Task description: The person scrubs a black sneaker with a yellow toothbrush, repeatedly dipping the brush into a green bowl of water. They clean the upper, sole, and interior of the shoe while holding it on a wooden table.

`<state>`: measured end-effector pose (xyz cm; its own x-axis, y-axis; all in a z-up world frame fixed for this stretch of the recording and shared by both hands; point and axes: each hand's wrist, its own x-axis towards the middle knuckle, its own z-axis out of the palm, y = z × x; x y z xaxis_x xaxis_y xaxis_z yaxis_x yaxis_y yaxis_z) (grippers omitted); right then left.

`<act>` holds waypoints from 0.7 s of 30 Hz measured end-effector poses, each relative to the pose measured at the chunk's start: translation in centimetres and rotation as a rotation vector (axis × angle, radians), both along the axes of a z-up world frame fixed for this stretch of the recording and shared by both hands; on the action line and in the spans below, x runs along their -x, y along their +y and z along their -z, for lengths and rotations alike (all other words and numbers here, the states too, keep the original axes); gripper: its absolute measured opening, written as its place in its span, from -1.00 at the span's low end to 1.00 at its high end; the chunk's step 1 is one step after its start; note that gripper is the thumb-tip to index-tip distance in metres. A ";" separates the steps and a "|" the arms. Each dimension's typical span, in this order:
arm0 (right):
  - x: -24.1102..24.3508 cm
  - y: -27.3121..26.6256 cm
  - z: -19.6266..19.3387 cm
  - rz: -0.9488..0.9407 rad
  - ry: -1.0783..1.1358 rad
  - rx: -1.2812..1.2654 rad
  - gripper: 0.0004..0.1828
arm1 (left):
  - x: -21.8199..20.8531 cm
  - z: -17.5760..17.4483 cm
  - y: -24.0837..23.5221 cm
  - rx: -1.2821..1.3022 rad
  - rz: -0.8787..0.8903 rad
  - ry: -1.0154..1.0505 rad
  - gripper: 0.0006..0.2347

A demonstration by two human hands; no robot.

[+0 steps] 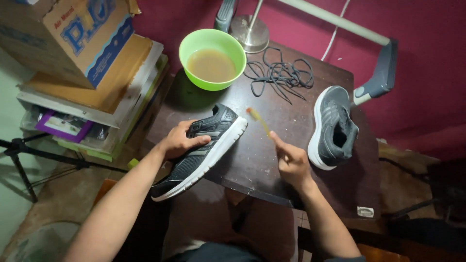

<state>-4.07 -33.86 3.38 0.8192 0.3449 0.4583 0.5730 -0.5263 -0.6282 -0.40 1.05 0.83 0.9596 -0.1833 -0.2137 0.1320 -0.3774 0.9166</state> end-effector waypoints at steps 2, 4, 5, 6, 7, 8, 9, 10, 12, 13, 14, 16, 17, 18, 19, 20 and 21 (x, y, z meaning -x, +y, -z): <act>-0.1 0.1 -0.1 -0.062 -0.015 -0.057 -0.31 | -0.4 0.6 0.2 0.004 -0.001 0.005 -0.62; -0.6 -0.9 2.1 0.087 0.082 0.083 -0.32 | -0.8 1.9 0.6 -0.058 0.026 0.001 -0.47; -0.6 -1.3 2.4 0.090 0.075 0.082 -0.32 | -0.9 1.9 0.5 -0.059 0.029 -0.006 -0.47; -0.7 -1.7 2.7 0.089 0.054 0.057 -0.30 | -1.1 1.9 0.4 -0.046 0.041 -0.023 -0.48; -0.7 -2.0 3.2 0.093 0.034 0.026 -0.28 | -1.4 1.8 0.5 -0.038 0.058 -0.041 -0.48; -0.7 -1.9 3.8 0.101 0.027 0.020 -0.28 | -2.5 1.8 0.8 -0.043 0.066 -0.048 -0.48; -0.4 -1.7 4.6 0.064 0.043 0.009 -0.31 | -3.1 1.9 1.1 -0.110 0.114 -0.095 -0.47; -0.1 -1.6 5.5 0.027 0.059 -0.003 -0.34 | -3.6 2.2 1.5 -0.177 0.162 -0.142 -0.45; 0.1 -0.7 1.7 0.155 0.179 0.072 -0.37 | -3.2 -3.7 -1.1 -0.397 0.161 -0.112 -0.65; 0.2 -0.2 -0.4 0.278 0.297 0.149 -0.39 | -3.0 -6.7 -2.3 -0.614 0.152 -0.084 -0.68; 0.5 -0.6 0.7 0.282 0.296 0.145 -0.39 | -3.2 -8.1 -3.5 -0.617 0.155 -0.088 -0.68; 0.2 -1.5 2.8 0.108 0.134 -0.048 -0.22 | -4.1 -11.2 -6.1 -0.785 0.179 0.123 -0.40; 0.4 -1.2 2.1 0.111 0.133 -0.051 -0.22 | -5.1 -9.4 -6.6 -0.788 0.182 0.121 -0.40; 0.6 -1.0 1.3 0.196 0.297 0.094 -0.26 | -6.2 -7.7 -7.2 -0.804 0.179 0.130 -0.40; 0.8 -0.9 0.6 0.282 0.462 0.238 -0.31 | -7.2 -5.8 -7.8 -0.820 0.177 0.140 -0.38; 1.8 -1.3 0.3 0.285 0.463 0.234 -0.31 | -5.9 -6.7 -8.2 -0.823 0.180 0.138 -0.38; 2.3 -1.7 0.1 0.292 0.333 0.067 -0.35 | -5.1 -7.8 -8.7 -0.826 0.160 0.022 -0.39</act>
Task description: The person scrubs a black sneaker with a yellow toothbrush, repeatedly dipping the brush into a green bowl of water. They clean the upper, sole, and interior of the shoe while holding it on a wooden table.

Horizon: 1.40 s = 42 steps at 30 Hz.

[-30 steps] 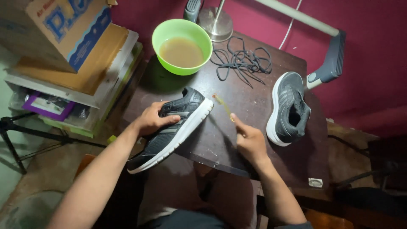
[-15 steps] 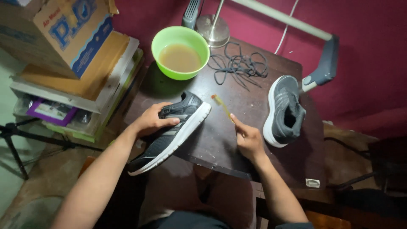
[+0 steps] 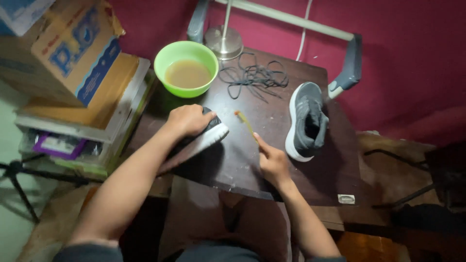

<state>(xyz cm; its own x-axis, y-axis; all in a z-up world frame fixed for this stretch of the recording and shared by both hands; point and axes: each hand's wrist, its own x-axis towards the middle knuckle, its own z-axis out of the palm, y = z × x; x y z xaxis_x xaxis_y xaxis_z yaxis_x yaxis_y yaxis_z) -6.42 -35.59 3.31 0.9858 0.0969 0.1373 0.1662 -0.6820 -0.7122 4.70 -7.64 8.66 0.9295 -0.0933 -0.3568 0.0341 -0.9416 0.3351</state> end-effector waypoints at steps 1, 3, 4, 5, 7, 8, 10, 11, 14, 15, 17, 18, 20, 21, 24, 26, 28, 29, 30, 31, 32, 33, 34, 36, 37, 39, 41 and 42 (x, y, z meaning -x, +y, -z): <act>0.5 -0.4 -0.3 0.027 -0.154 -0.140 -0.39 | 0.8 -1.1 -0.4 0.008 0.028 -0.111 -0.40; 2.7 -0.8 -2.0 0.037 -0.198 -0.288 -0.41 | 3.3 -3.0 -1.0 0.049 0.049 -0.382 -0.47; 4.0 -0.9 -2.5 0.043 -0.234 -0.432 -0.43 | 4.7 -3.7 -1.2 0.096 0.067 -0.644 -0.53; 5.4 -1.6 -2.1 0.050 -0.234 -0.439 -0.43 | 5.9 -4.7 -1.4 0.091 0.076 -0.642 -0.53; 8.0 -3.0 -1.5 -0.080 -0.558 -0.329 -0.58 | 8.4 -6.9 -1.5 0.181 0.114 -0.692 -0.59; 8.6 -2.9 -1.9 -0.079 -0.558 -0.337 -0.58 | 9.1 -6.7 -1.9 0.173 0.116 -0.690 -0.59; 9.6 -2.7 -2.8 -0.280 -0.679 -0.289 -0.75 | 10.5 -6.4 -2.5 0.393 -0.002 -0.772 -0.61; 8.7 -3.2 -2.2 -0.280 -0.684 -0.296 -0.75 | 10.9 -6.3 -3.1 0.386 0.000 -0.777 -0.61; 7.3 -4.8 -0.3 -0.354 -0.711 -0.095 -0.60 | 11.4 -4.8 -4.6 0.566 -0.010 -0.900 -0.78; 7.2 -5.2 0.1 -0.246 -0.712 -0.031 -0.50 | 10.9 -3.6 -4.7 0.467 -0.006 -0.959 -0.76; 8.0 -5.0 -1.8 -0.143 -0.714 0.040 -0.38 | 10.5 -2.6 -5.0 0.375 -0.007 -1.020 -0.72; 8.9 -4.2 -4.1 -0.210 -0.736 0.045 -0.66 | 10.6 -2.7 -5.1 0.402 -0.021 -1.035 -0.72; 8.9 -4.1 -5.3 -0.272 -0.758 0.051 -0.82 | 10.6 -2.9 -5.6 0.430 -0.030 -1.051 -0.70; 8.0 -4.8 -4.3 -0.251 -0.719 0.084 -0.75 | 10.7 -2.8 -5.9 0.446 -0.061 -0.992 -0.68; 6.3 -6.2 -2.8 -0.196 -0.757 0.101 -0.56 | 10.2 -2.0 -6.2 0.476 -0.051 -0.988 -0.65; 6.0 -5.7 -3.9 -0.164 -0.836 0.082 -0.50 | 9.8 -1.5 -6.1 0.489 -0.013 -1.045 -0.64; 6.7 -4.0 -6.3 -0.301 -0.769 0.031 -0.51 | 9.4 -1.4 -6.0 0.510 0.014 -1.032 -0.64; 5.7 -4.8 -4.7 -0.297 -0.766 0.027 -0.51 | 9.7 -1.7 -5.8 0.507 0.018 -1.028 -0.64; 4.6 -6.0 -3.1 -0.227 -0.759 -0.042 -0.55 | 9.8 -2.1 -6.0 0.570 0.052 -1.057 -0.61; 3.5 -7.1 -1.7 -0.158 -0.751 -0.110 -0.56 | 9.9 -2.5 -6.0 0.633 0.087 -1.085 -0.59; 4.6 -6.5 -1.3 -0.160 -0.758 -0.109 -0.56 | 9.9 -2.5 -6.0 0.633 0.087 -1.093 -0.59; 5.7 -5.9 -1.0 -0.239 -0.717 -0.097 -0.52 | 9.9 -2.5 -5.9 0.673 0.098 -1.083 -0.59; 7.2 -5.1 -0.4 -0.316 -0.665 -0.090 -0.47 | 10.3 -2.4 -5.6 0.708 0.107 -1.064 -0.60; 5.3 -5.6 -0.5 -0.228 -0.691 -0.138 -0.54 | 10.1 -2.1 -5.6 0.741 0.130 -1.055 -0.59; 4.5 -5.9 -0.4 -0.136 -0.718 -0.180 -0.61 | 10.0 -2.0 -5.6 0.780 0.155 -1.048 -0.59; 4.7 -5.2 -1.7 -0.144 -0.737 -0.193 -0.69 | 10.1 -2.0 -5.4 0.808 0.155 -1.037 -0.60; 5.3 -4.5 -2.8 -0.147 -0.749 -0.211 -0.74 | 10.2 -2.2 -5.2 0.831 0.158 -1.016 -0.60; 5.9 -3.9 -3.2 -0.148 -0.760 -0.239 -0.72 | 10.3 -2.2 -5.2 0.818 0.187 -1.018 -0.59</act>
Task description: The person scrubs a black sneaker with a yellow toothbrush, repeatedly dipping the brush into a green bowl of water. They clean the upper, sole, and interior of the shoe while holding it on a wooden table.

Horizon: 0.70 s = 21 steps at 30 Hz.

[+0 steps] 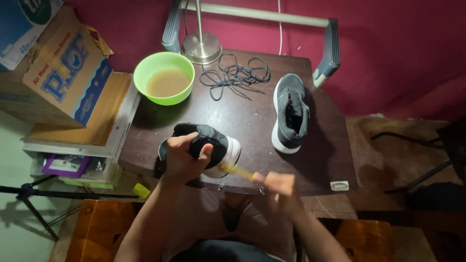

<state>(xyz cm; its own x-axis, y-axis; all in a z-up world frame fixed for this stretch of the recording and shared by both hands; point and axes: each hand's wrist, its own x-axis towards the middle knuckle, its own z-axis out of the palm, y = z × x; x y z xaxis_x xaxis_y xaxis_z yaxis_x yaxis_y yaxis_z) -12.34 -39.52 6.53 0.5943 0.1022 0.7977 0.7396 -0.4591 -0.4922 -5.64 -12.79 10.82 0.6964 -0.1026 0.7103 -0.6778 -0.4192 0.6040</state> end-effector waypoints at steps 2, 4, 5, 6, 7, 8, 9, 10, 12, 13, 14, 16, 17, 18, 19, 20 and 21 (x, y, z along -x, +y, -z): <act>0.4 -0.3 0.4 -0.008 -0.008 -0.026 -0.61 | 0.2 0.0 -0.1 -0.023 0.017 -0.011 -0.57; 0.1 -1.7 2.3 0.013 0.110 -0.006 -0.51 | 0.1 -0.1 -0.3 -0.029 0.059 -0.025 -0.58; 0.2 -1.5 2.1 0.022 0.114 -0.015 -0.51 | 0.0 0.1 0.0 -0.037 0.069 -0.021 -0.58; 0.1 -1.6 1.7 0.019 0.131 -0.039 -0.54 | 0.1 0.2 0.2 -0.029 0.094 -0.023 -0.59; 0.0 -1.6 1.2 0.016 0.147 -0.063 -0.56 | 0.1 0.3 0.5 -0.020 0.118 -0.026 -0.60; 0.4 -1.6 0.8 0.023 0.156 -0.067 -0.56 | 0.4 0.6 0.6 -0.023 0.125 -0.016 -0.60; 0.8 -1.6 0.4 0.022 0.187 -0.104 -0.59 | 0.7 0.9 0.8 -0.005 0.134 -0.013 -0.61; 0.3 -1.7 -0.3 0.019 0.199 -0.134 -0.62 | 0.2 1.0 0.8 0.018 0.140 -0.030 -0.63; 2.3 -1.3 0.0 -0.074 0.119 0.010 -0.88 | 0.9 0.0 0.3 -0.036 0.103 0.004 -0.57; 3.6 -1.0 0.2 -0.172 0.048 0.153 -0.54 | 1.6 -0.5 0.2 -0.092 0.062 0.047 -0.51; 3.0 -2.0 2.0 -0.171 0.044 0.150 -0.54 | 1.8 -0.4 0.2 -0.095 0.062 0.044 -0.51; 1.4 -4.1 5.3 -0.034 0.133 0.085 -0.48 | 1.8 -0.3 0.1 -0.087 0.087 0.025 -0.49; 2.0 -3.6 4.5 -0.033 0.122 0.089 -0.48 | 1.5 -0.4 0.0 -0.084 0.087 0.013 -0.49; 3.0 -3.0 3.9 -0.139 0.101 0.105 -0.52 | 1.6 -0.3 0.0 -0.074 0.094 0.003 -0.49; 4.0 -2.5 3.3 -0.245 0.081 0.121 -0.55 | 1.6 -0.1 0.1 -0.064 0.101 -0.007 -0.48; 3.3 -3.1 4.2 -0.246 0.091 0.116 -0.55 | 1.8 -0.1 0.2 -0.067 0.101 0.003 -0.48; 2.6 -3.7 5.2 -0.175 0.233 0.084 -0.37 | 2.0 -0.1 0.4 -0.051 0.111 0.021 -0.47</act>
